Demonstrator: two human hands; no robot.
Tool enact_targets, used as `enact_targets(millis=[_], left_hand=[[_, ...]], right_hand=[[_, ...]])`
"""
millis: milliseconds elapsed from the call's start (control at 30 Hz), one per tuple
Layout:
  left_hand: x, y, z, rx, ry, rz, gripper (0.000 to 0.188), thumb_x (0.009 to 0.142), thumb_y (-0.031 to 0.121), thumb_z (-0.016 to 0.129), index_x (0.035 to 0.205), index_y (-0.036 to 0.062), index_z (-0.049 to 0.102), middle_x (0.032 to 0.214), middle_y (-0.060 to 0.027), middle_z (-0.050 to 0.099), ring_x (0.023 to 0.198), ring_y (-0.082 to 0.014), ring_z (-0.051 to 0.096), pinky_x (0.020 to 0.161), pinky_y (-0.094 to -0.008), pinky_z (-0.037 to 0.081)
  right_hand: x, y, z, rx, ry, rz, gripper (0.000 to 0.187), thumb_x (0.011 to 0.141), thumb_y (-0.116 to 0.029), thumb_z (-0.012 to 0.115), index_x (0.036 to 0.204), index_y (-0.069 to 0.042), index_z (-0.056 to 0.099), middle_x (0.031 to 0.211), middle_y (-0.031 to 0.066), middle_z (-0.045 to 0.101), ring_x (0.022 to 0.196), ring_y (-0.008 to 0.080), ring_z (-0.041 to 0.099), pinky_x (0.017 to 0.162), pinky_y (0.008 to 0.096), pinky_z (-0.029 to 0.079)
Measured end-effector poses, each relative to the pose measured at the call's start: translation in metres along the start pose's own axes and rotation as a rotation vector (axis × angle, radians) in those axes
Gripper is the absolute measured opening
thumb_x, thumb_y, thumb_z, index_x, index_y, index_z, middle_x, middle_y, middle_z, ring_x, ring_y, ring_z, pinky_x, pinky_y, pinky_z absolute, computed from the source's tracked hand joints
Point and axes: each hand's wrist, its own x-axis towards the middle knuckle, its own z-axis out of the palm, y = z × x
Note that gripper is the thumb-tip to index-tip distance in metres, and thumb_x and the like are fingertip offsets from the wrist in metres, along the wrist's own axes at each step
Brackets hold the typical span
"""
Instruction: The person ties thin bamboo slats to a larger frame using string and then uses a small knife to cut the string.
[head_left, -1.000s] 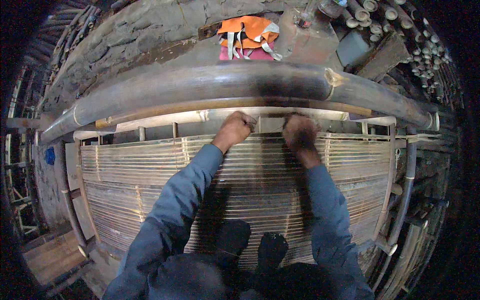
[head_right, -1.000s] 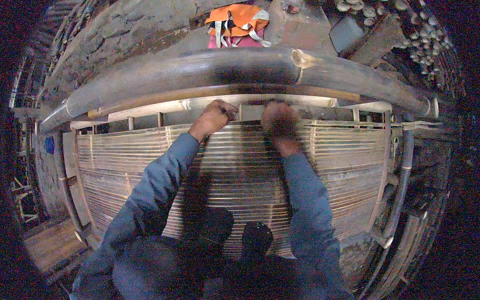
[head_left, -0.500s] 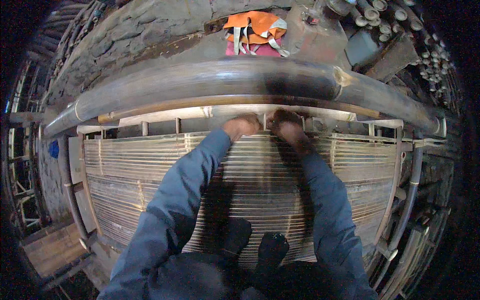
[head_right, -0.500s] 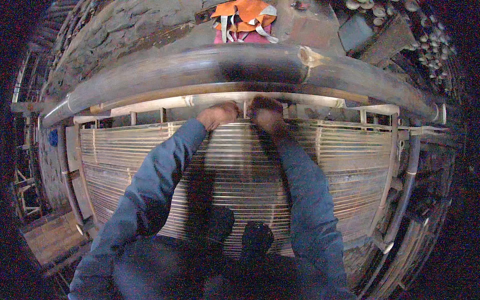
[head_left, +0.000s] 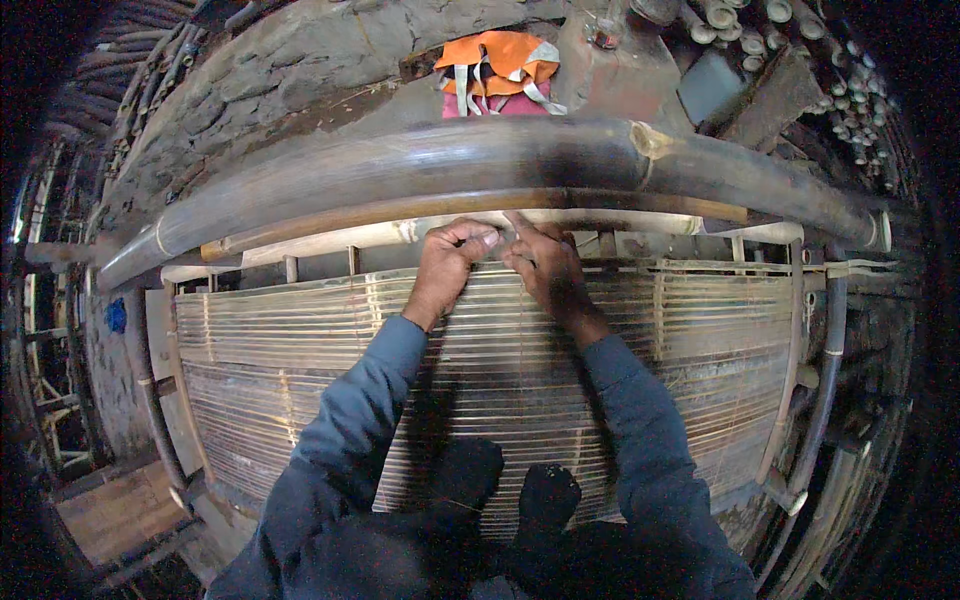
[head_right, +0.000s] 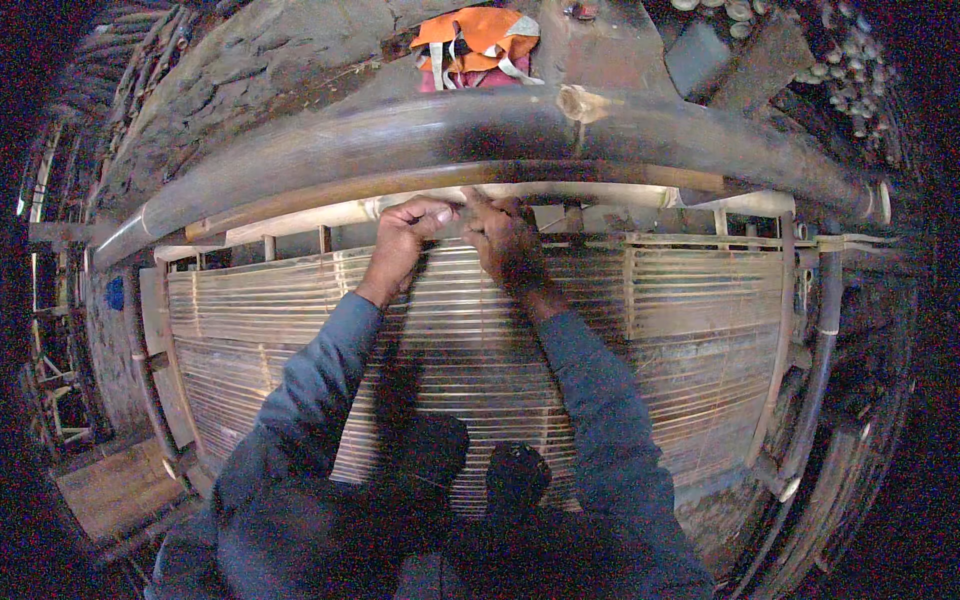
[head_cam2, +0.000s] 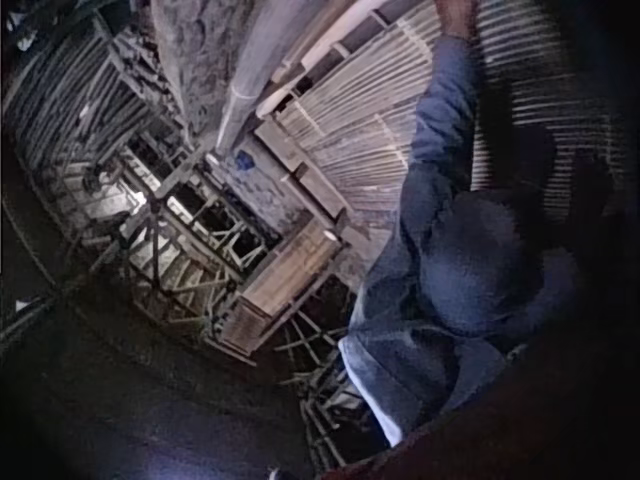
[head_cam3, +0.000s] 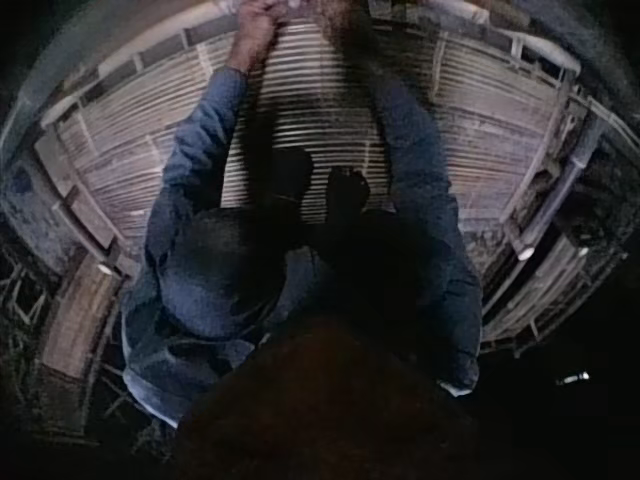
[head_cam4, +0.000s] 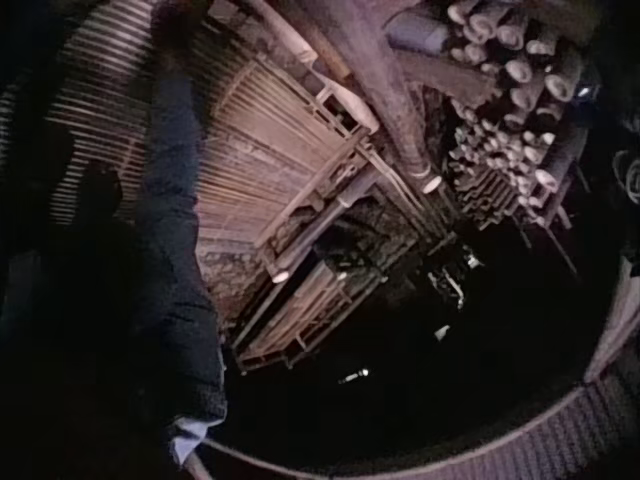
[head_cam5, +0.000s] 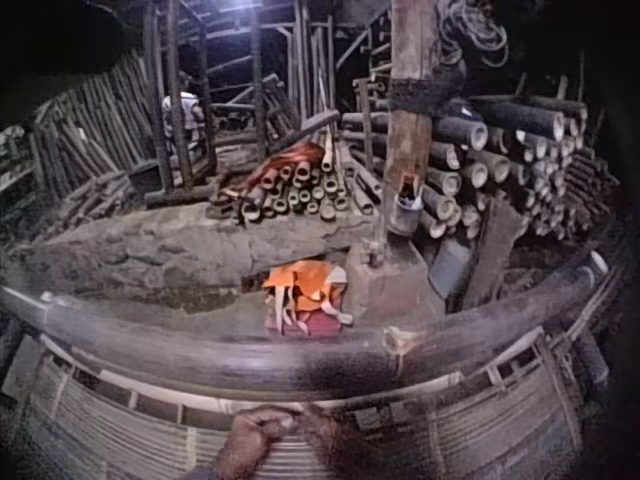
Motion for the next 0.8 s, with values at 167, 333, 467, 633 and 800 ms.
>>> enact_targets(millis=[167, 333, 467, 633, 800], left_hand=[[-0.003, -0.007, -0.007, 0.194, -0.057, 0.022, 0.026, 0.084, 0.001, 0.071, 0.11, 0.0018, 0.068, 0.095, -0.0074, 0.069, 0.087, -0.0145, 0.063, 0.084, -0.0303, 0.051], [0.003, -0.03, -0.001, 0.475, -0.115, 0.071, 0.032, 0.081, -0.009, 0.067, 0.11, 0.0024, 0.06, 0.094, -0.0037, 0.063, 0.086, -0.0126, 0.06, 0.082, -0.0303, 0.052], [0.013, -0.032, -0.004, 0.152, -0.181, -0.186, 0.029, 0.08, -0.004, 0.07, 0.106, 0.0014, 0.059, 0.095, -0.0058, 0.062, 0.089, -0.0153, 0.06, 0.081, -0.0324, 0.053], [-0.011, -0.007, 0.013, 0.702, -0.101, 0.406, 0.033, 0.084, 0.008, 0.068, 0.115, 0.0027, 0.059, 0.112, -0.0154, 0.063, 0.109, -0.0297, 0.059, 0.097, -0.0419, 0.048], [-0.036, 0.001, 0.042, 0.796, -0.265, 0.571, 0.046, 0.086, 0.016, 0.069, 0.128, 0.0045, 0.057, 0.128, -0.02, 0.06, 0.123, -0.0388, 0.053, 0.111, -0.0466, 0.036]], right_hand=[[-0.034, -0.016, -0.014, 0.189, 0.091, 0.304, 0.044, 0.086, -0.012, 0.069, 0.128, -0.002, 0.059, 0.101, 0.0144, 0.073, 0.094, 0.029, 0.068, 0.088, 0.0397, 0.051], [-0.086, -0.033, -0.042, 1.06, 0.383, 0.602, 0.026, 0.091, -0.017, 0.07, 0.112, -0.002, 0.066, 0.102, 0.0121, 0.071, 0.093, 0.0231, 0.067, 0.088, 0.0392, 0.052], [-0.092, -0.036, -0.062, 1.446, 0.417, 0.71, 0.02, 0.092, -0.005, 0.067, 0.111, -0.001, 0.065, 0.093, 0.009, 0.068, 0.088, 0.0197, 0.064, 0.09, 0.035, 0.053], [-0.094, -0.042, -0.084, 1.524, 0.482, 0.68, 0.019, 0.092, -0.005, 0.066, 0.111, -0.001, 0.064, 0.088, 0.007, 0.066, 0.075, 0.0155, 0.058, 0.078, 0.0312, 0.051], [-0.092, -0.037, -0.093, 1.261, 0.42, 0.724, 0.021, 0.091, -0.005, 0.067, 0.112, -0.003, 0.063, 0.082, 0.004, 0.063, 0.072, 0.0138, 0.055, 0.072, 0.0309, 0.048]])
